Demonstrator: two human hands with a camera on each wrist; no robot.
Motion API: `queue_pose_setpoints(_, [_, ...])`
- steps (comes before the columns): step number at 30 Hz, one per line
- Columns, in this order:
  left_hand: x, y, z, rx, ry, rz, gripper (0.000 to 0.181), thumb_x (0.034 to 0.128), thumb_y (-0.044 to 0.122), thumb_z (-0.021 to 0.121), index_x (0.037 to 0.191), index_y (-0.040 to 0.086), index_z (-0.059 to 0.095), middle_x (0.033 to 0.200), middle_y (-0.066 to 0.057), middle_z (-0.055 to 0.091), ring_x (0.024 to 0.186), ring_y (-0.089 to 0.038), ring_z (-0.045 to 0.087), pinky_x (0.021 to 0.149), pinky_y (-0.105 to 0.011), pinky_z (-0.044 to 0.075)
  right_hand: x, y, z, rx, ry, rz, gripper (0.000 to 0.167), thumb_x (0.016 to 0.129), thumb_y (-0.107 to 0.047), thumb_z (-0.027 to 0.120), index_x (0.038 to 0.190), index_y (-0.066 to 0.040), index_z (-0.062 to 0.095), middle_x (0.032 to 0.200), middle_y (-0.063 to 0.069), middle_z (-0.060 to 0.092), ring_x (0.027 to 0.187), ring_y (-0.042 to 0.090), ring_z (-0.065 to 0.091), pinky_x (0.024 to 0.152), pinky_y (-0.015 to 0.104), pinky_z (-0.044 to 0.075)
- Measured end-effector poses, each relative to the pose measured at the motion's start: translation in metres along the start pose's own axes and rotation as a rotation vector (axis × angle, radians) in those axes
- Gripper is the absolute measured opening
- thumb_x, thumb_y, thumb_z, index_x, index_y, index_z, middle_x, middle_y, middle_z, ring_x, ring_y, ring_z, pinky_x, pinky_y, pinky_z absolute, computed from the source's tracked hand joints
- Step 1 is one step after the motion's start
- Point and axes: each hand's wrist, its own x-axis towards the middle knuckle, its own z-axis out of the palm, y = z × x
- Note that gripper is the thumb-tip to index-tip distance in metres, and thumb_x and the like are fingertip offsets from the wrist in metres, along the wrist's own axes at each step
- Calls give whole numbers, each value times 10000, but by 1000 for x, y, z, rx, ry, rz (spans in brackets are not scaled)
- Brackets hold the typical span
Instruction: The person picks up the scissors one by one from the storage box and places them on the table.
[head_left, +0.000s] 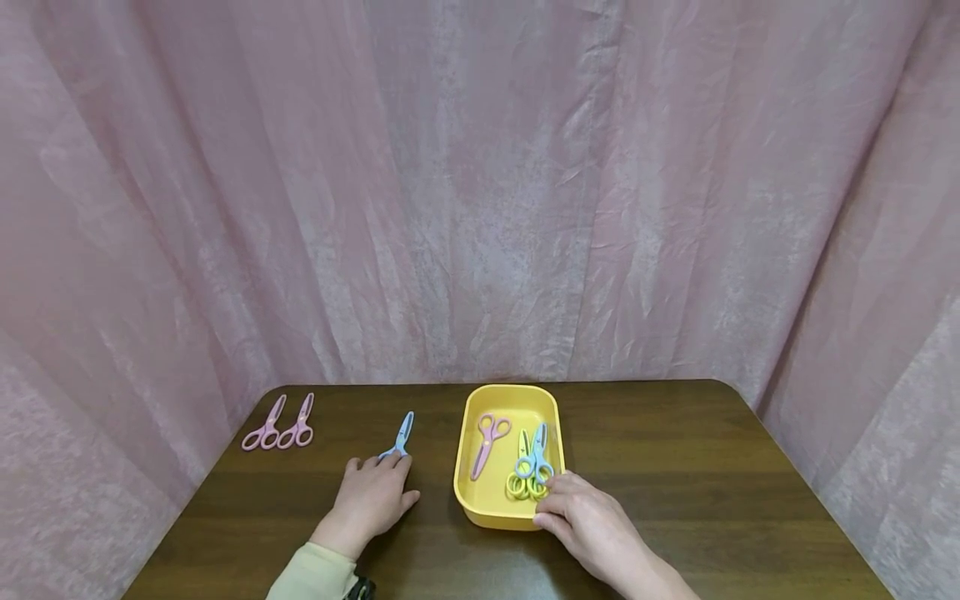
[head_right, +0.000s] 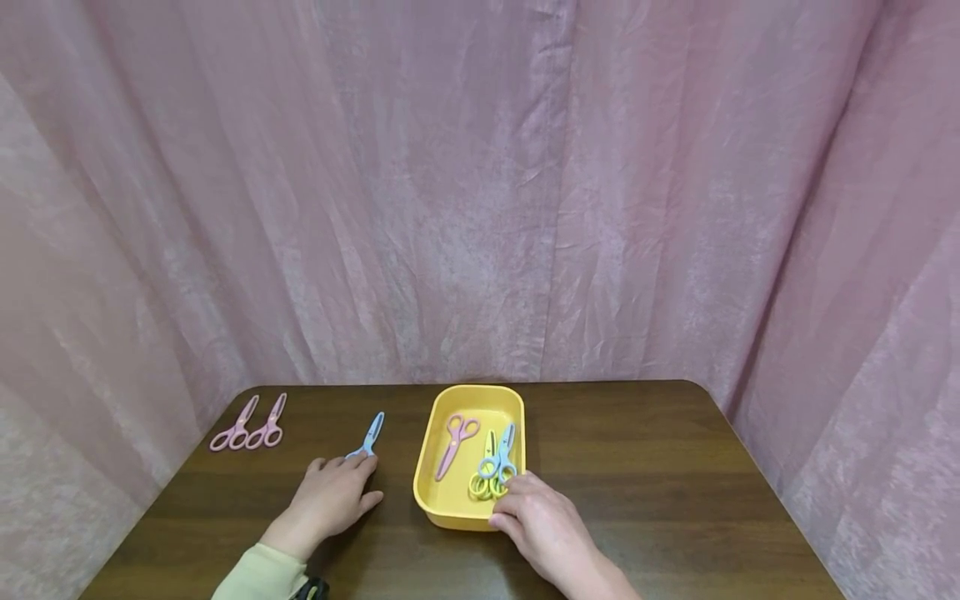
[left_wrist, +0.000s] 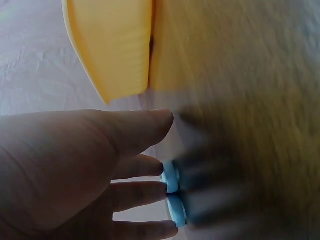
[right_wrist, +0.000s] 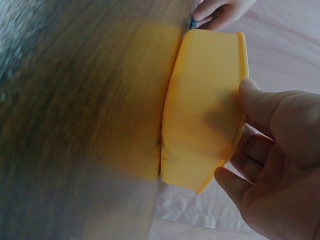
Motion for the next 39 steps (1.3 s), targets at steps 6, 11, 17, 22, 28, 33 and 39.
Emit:
queue_pose_setpoints(6, [6,-7,4,5,-17,-20,568,996,414,818,1425,59,702,1509,-166,651,1299,-489,637,1049,-745,432,-1,0,0,-2,-5,1,161,932,-230,873,826,-252,753,964,-147,703,1095,167,707,924,392,608])
queue_pose_setpoints(11, [11,-11,3,17,-4,-26,553,993,411,821,1403,59,705,1485,-171,663,1279,-481,649,1022,-731,447,0,1,0,-7,5,-11,167,937,-230,873,826,-261,752,972,-145,711,1103,177,709,935,398,607])
queue_pose_setpoints(17, [15,-19,1,29,-29,-47,536,1013,423,798,1402,67,698,1478,-165,662,1274,-478,650,1036,-736,444,-1,3,1,-17,20,-29,169,944,-236,871,829,-271,753,983,-137,722,1107,179,709,937,401,610])
queue_pose_setpoints(22, [18,-27,-1,27,-38,-57,520,1017,409,797,1388,58,698,1476,-177,662,1268,-488,650,1028,-741,445,-1,3,2,-21,27,-38,173,942,-241,872,824,-275,751,980,-138,721,1107,184,709,932,395,611])
queue_pose_setpoints(28, [24,-39,2,12,-51,-81,535,1029,414,783,1412,53,686,1516,-206,635,1289,-508,628,1027,-748,439,-1,3,1,-21,24,-31,176,931,-231,877,820,-270,746,973,-139,716,1106,174,709,936,392,605])
queue_pose_setpoints(33, [29,-48,1,16,-72,-99,556,1051,433,751,1446,51,671,1530,-207,621,1287,-518,623,1024,-753,434,-1,2,0,-22,23,-23,171,925,-234,878,821,-266,746,983,-139,721,1114,172,710,939,392,608])
queue_pose_setpoints(39, [32,-58,2,19,-50,-125,565,1054,474,729,1413,40,681,1486,-204,641,1234,-526,643,992,-729,444,-1,1,0,-12,10,-9,164,937,-234,874,831,-265,752,984,-144,714,1107,169,708,932,391,609])
